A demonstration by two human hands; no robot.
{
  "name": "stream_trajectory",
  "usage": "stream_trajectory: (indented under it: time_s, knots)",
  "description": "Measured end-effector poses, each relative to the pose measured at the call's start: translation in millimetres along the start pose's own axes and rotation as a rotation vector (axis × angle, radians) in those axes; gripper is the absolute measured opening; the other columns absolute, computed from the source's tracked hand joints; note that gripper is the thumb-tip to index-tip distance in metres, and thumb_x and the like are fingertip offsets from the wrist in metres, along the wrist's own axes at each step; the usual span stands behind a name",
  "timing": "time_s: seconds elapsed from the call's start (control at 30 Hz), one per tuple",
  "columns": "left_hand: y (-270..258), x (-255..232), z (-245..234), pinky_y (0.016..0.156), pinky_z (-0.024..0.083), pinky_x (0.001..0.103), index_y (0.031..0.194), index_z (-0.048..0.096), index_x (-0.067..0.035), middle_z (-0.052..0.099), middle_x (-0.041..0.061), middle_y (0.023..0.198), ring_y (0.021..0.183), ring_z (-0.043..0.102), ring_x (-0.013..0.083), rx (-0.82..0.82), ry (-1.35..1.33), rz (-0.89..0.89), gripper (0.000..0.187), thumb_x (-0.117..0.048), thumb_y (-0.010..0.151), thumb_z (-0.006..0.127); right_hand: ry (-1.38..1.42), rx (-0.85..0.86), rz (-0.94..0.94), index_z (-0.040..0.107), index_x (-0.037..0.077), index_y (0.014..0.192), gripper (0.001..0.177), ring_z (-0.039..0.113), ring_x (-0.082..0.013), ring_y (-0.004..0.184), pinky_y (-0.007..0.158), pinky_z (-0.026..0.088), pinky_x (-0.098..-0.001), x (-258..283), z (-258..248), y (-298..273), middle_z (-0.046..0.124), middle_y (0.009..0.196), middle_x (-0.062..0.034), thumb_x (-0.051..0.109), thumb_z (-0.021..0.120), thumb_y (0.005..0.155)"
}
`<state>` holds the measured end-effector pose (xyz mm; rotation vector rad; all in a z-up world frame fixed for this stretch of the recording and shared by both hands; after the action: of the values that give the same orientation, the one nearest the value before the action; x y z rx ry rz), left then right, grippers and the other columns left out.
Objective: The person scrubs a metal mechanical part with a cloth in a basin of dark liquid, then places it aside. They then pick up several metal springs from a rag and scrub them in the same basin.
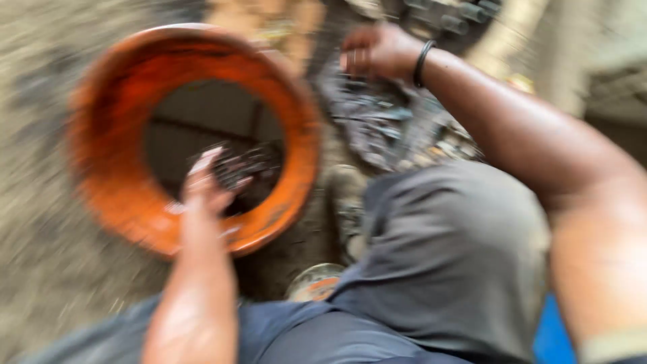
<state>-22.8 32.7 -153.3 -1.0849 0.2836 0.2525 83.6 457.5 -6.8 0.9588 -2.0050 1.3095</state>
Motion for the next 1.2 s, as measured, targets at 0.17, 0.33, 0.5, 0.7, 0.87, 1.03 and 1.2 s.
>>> stream_trajectory:
  time_s: [0.17,0.33,0.5,0.7,0.87,1.03,1.2]
  knots:
    - [-4,-32,-62,0.109,0.037,0.067,0.122,0.057,-0.025,0.056,0.003,0.141,0.136,0.05,0.0304,-0.191,0.164,0.106,0.036,-0.034,0.09,0.07,0.548,-0.497,0.002,0.064,0.003,0.098,0.022,0.071,-0.0146,0.078,0.07,0.059,-0.0295,-240,-116,-139,0.069,0.088,-0.005,0.023,0.069,0.106]
    - [8,-45,-100,0.118,0.032,0.07,0.152,0.041,-0.007,0.037,0.016,0.156,0.146,0.033,0.039,-0.26,0.292,0.19,0.064,-0.035,0.103,0.071,0.403,-0.672,0.556,0.068,0.005,0.097,0.019,0.069,-0.0186,0.058,0.047,0.052,-0.0323,-466,-44,-316,0.072,0.077,-0.0074,0.023,0.062,0.1]
    - [-1,-75,-127,0.091,0.053,0.054,0.147,0.047,-0.002,0.058,0.021,0.134,0.111,0.061,0.0298,-0.594,0.821,0.375,0.064,-0.02,0.094,0.077,0.562,-0.806,0.763,0.055,0.013,0.124,0.052,0.069,-0.0186,0.067,0.05,0.053,-0.0335,-519,45,-340,0.072,0.095,-0.0102,0.024,0.083,0.081]
    - [-22,-97,-97,0.063,0.047,0.033,0.139,0.058,0.006,0.07,0.013,0.111,0.078,0.061,0.02,-0.441,1.137,0.604,0.052,-0.013,0.097,0.083,0.334,-1.003,0.725,0.062,0.007,0.109,0.048,0.068,-0.0209,0.066,0.06,0.056,-0.0365,-492,52,-283,0.072,0.088,-0.0098,0.027,0.088,0.074]
    - [-41,-94,-88,0.08,0.055,0.032,0.125,0.067,0.009,0.072,0.018,0.117,0.095,0.069,0.0221,-0.5,1.39,0.648,0.041,-0.014,0.096,0.084,0.28,-1.15,0.666,0.066,0.004,0.076,0.023,0.062,-0.0194,0.06,0.065,0.053,-0.0385,-488,51,-277,0.066,0.068,-0.01,0.019,0.083,0.072]
    - [-52,-86,-97,0.081,0.053,0.033,0.126,0.069,0.007,0.072,0.017,0.115,0.096,0.068,0.0225,-0.564,1.401,0.573,0.043,-0.019,0.095,0.084,0.771,-1.378,0.243,0.051,0.003,0.097,0.033,0.059,-0.0149,0.06,0.057,0.057,-0.038,-497,37,-275,0.059,0.076,-0.0028,0.008,0.075,0.076]
    - [-48,-79,-73,0.079,0.052,0.035,0.128,0.068,0.005,0.073,0.017,0.116,0.095,0.067,0.0239,-0.531,1.383,0.542,0.045,-0.021,0.095,0.082,0.661,-1.057,0.393,0.046,0.01,0.14,0.068,0.056,-0.0134,0.061,0.055,0.053,-0.0348,-482,29,-238,0.062,0.082,-0.0082,0.009,0.072,0.078]
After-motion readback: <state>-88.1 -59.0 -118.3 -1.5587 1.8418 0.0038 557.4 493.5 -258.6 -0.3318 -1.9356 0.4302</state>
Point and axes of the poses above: each hand's wrist, its own y-axis towards the middle knuckle, its own z-axis out of the palm, x = y × z, the point moved 9 cm from there along y, towards the middle knuckle
